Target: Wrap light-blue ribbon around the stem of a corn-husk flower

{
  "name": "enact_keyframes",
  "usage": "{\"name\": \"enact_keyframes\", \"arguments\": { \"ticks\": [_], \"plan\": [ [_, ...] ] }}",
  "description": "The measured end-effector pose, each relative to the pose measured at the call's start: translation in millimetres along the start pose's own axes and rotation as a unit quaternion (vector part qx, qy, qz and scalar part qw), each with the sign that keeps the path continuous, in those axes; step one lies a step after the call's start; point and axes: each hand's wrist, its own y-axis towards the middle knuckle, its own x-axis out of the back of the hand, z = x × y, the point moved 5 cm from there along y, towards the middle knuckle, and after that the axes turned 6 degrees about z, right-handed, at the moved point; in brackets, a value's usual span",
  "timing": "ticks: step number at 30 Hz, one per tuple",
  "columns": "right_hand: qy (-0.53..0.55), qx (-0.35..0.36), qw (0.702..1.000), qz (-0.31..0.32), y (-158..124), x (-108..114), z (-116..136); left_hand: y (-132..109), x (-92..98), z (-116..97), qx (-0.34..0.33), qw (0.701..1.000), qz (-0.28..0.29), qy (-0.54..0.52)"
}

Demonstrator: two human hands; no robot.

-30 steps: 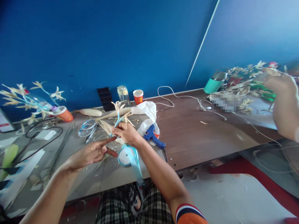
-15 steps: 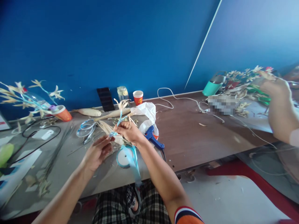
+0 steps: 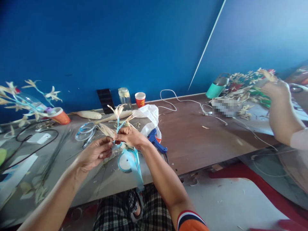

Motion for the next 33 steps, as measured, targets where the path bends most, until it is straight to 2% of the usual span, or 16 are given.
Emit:
{"name": "enact_keyframes", "arguments": {
  "ticks": [4,10,16,18,23,28,33],
  "plan": [
    [-0.015,-0.006,0.999,0.031,-1.0,-3.4,2.2,-2.2,-1.7,-1.3,0.013,1.0,0.009,0.013],
    [-0.083,-0.021,0.996,0.008,1.5,0.3,-5.6,-3.0,0.0,-7.7,-0.026,0.995,-0.06,0.074],
    [-0.108,-0.012,0.994,0.027,2.8,-3.4,-4.2,0.6,7.3,1.5,0.028,0.998,-0.04,0.044],
    [-0.154,-0.014,0.988,0.025,3.1,-3.8,-4.5,2.4,9.5,5.0,0.035,0.998,-0.044,0.039],
    [-0.337,-0.026,0.94,-0.05,2.5,-2.3,-4.5,7.3,12.4,8.7,-0.019,0.988,-0.084,0.132],
    [-0.412,-0.041,0.902,-0.125,1.0,-2.6,-1.9,10.3,13.7,8.7,-0.08,0.968,-0.132,0.197],
    [-0.487,-0.067,0.862,-0.119,1.1,-2.6,-1.6,14.2,14.1,10.1,-0.079,0.96,-0.144,0.225]
  ]
}}
